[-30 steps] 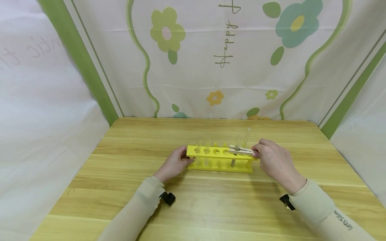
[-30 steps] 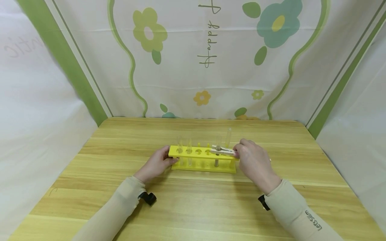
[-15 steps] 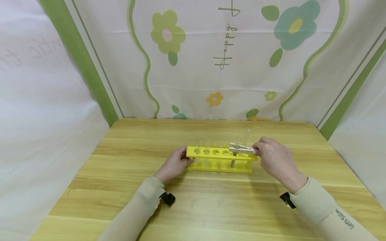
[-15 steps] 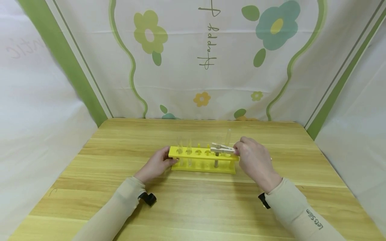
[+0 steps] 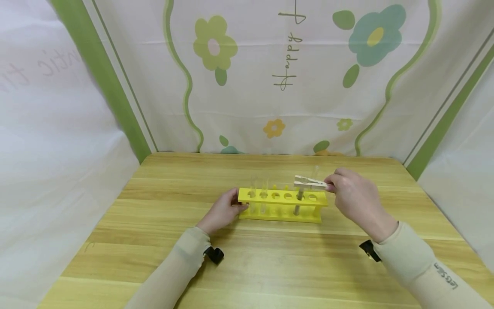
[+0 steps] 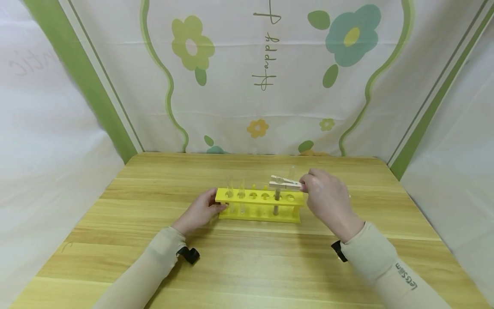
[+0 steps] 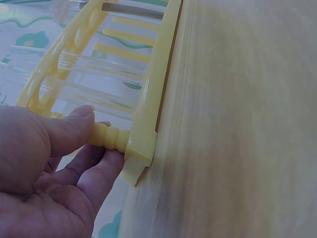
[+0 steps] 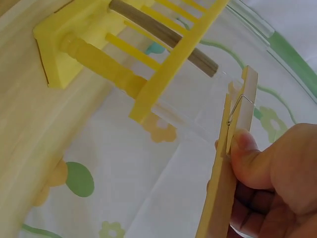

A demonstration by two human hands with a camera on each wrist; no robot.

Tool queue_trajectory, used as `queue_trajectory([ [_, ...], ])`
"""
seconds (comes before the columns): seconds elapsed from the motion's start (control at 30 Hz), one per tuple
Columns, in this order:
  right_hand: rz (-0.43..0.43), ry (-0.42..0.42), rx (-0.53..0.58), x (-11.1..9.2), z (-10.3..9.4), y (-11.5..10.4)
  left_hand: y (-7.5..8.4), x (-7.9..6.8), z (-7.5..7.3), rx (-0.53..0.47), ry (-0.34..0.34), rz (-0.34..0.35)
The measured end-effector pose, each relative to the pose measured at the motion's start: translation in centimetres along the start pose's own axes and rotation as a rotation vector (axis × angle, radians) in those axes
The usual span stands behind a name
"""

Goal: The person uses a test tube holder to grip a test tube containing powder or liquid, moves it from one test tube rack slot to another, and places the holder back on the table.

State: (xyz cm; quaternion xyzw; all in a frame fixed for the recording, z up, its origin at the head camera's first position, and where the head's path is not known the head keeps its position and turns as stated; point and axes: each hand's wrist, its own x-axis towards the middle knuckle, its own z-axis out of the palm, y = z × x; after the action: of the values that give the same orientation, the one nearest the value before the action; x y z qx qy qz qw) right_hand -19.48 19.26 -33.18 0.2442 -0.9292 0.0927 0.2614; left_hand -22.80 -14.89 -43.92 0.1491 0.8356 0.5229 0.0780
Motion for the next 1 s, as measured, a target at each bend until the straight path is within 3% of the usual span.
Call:
queue_trajectory([
  [0.77, 0.002, 0.081, -0.026, 1.9, -4.5, 0.4, 0.0, -0.1, 0.0, -0.003, -0.003, -0.006],
  [1.0, 0.094, 0.047, -0.040, 1.9, -5.9, 1.2, 0.0, 0.0, 0.0, -0.001, -0.001, -0.006],
])
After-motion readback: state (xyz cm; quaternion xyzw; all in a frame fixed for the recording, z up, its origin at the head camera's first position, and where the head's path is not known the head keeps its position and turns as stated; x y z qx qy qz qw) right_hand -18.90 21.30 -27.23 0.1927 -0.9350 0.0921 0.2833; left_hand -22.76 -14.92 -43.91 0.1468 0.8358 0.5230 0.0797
